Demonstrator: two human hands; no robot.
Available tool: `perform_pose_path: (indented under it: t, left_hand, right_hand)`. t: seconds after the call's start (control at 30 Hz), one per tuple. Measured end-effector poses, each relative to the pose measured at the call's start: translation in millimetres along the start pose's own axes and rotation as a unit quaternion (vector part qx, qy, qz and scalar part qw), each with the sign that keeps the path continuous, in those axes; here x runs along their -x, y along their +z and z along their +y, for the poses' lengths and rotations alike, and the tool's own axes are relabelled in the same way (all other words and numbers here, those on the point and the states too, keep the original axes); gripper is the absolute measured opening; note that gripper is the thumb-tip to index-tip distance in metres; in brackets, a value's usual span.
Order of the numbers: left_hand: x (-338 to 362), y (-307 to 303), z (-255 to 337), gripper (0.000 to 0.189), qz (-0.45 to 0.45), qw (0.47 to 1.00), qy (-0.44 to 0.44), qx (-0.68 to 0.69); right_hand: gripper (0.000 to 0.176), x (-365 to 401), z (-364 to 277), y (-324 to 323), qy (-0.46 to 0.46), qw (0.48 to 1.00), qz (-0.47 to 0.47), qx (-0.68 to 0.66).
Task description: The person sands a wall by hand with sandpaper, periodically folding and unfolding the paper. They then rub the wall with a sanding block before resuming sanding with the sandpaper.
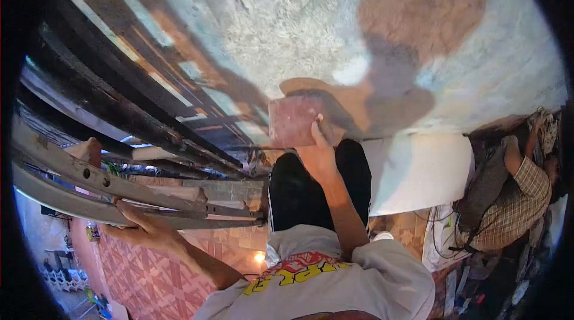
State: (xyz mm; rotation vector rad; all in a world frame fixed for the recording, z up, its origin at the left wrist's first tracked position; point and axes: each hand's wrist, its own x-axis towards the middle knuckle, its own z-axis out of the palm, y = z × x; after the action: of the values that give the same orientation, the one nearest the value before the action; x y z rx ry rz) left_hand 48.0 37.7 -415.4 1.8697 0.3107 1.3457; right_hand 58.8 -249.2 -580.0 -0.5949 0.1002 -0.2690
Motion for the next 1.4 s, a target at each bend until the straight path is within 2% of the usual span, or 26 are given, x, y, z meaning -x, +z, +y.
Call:
perform_pose_path:
  t: [0.03,0.1,0.17,0.23,0.3,0.37,0.43,0.53,0.63,0.77,0.83,0.87,0.93,1.03,1.13,1.23,1.33,1.4]
  left_hand:
    - [-1.2,0.7,-5.2,0.050,0.000,1.000,0.022,0.018]
    - [-5.2,-0.2,-16.8,0.050,-0.009,0.998,0.048,0.029]
    - [-8.1,-0.5,-21.7,0.050,0.002,0.994,0.113,0.008]
    - [-4.1,1.8,-15.6,0.052,0.007,0.993,0.114,0.011]
    - [-0.9,2.9,-5.7,0.053,0.007,0.994,0.110,0.012]
    - [2.0,4.0,1.2,0.057,0.029,0.997,0.062,-0.017]
    - [0.9,2.8,-1.5,0.054,0.018,0.996,0.079,-0.033]
    - [-6.2,-1.1,-9.9,0.052,0.010,0.993,0.101,-0.056]
    - [-4.9,-1.3,-11.0,0.052,0.009,0.993,0.112,-0.045]
    - [-6.2,-0.8,-12.2,0.051,0.001,0.993,0.119,-0.028]
    - [-4.6,-0.2,-10.5,0.054,0.002,0.993,0.114,-0.015]
    - [-3.4,0.1,-9.3,0.056,0.003,0.994,0.110,-0.005]
    - [-2.6,0.8,-8.6,0.058,0.006,0.994,0.105,0.012]
    - [-3.4,0.1,-9.2,0.059,0.022,0.996,0.082,-0.026]
    - [-3.8,-0.1,-10.9,0.058,0.018,0.996,0.086,-0.030]
    - [-5.7,-1.8,-16.5,0.058,0.012,0.993,0.107,-0.037]
    - [-7.2,0.4,-22.9,0.056,0.011,0.994,0.111,0.011]
    - [-6.4,0.4,-17.7,0.056,0.015,0.995,0.096,-0.006]
  right_hand:
    - [0.040,-2.5,-2.1,0.5,-0.015,0.992,-0.033,-0.118]
    - [0.042,0.7,-1.0,-1.8,0.000,0.992,-0.022,-0.122]
    - [0.045,3.7,1.1,-4.7,0.016,0.992,-0.014,-0.127]
    - [0.051,7.9,2.4,-8.3,0.052,0.972,-0.076,-0.217]
    - [0.053,9.2,4.7,-11.0,0.048,0.965,-0.079,-0.244]
    - [0.056,8.7,2.0,-14.3,0.043,0.959,-0.088,-0.264]
    - [0.062,9.4,-3.0,-12.3,0.059,0.955,-0.070,-0.281]
    - [0.066,10.7,-15.0,-3.0,0.065,0.961,-0.069,-0.260]
    - [0.062,12.3,-16.6,-4.8,0.075,0.962,-0.041,-0.260]
    - [0.062,10.0,-19.8,-4.2,0.069,0.962,-0.060,-0.257]
    - [0.081,7.0,-19.0,-10.0,0.035,0.978,-0.045,-0.203]
    - [0.081,4.4,-18.4,-12.3,0.030,0.978,-0.049,-0.200]
    - [0.094,0.2,-15.8,-16.6,-0.018,0.981,-0.082,-0.175]
    - [0.101,1.9,-18.5,-22.4,-0.011,0.982,-0.082,-0.173]
    - [0.098,7.2,-23.1,-16.7,0.020,0.973,-0.095,-0.208]
    - [0.096,8.6,-32.6,-4.6,0.009,0.983,-0.087,-0.160]
    - [0.091,10.8,-36.3,-5.5,0.028,0.982,-0.099,-0.158]
    - [0.089,11.8,-37.8,2.0,0.015,0.979,-0.086,-0.183]
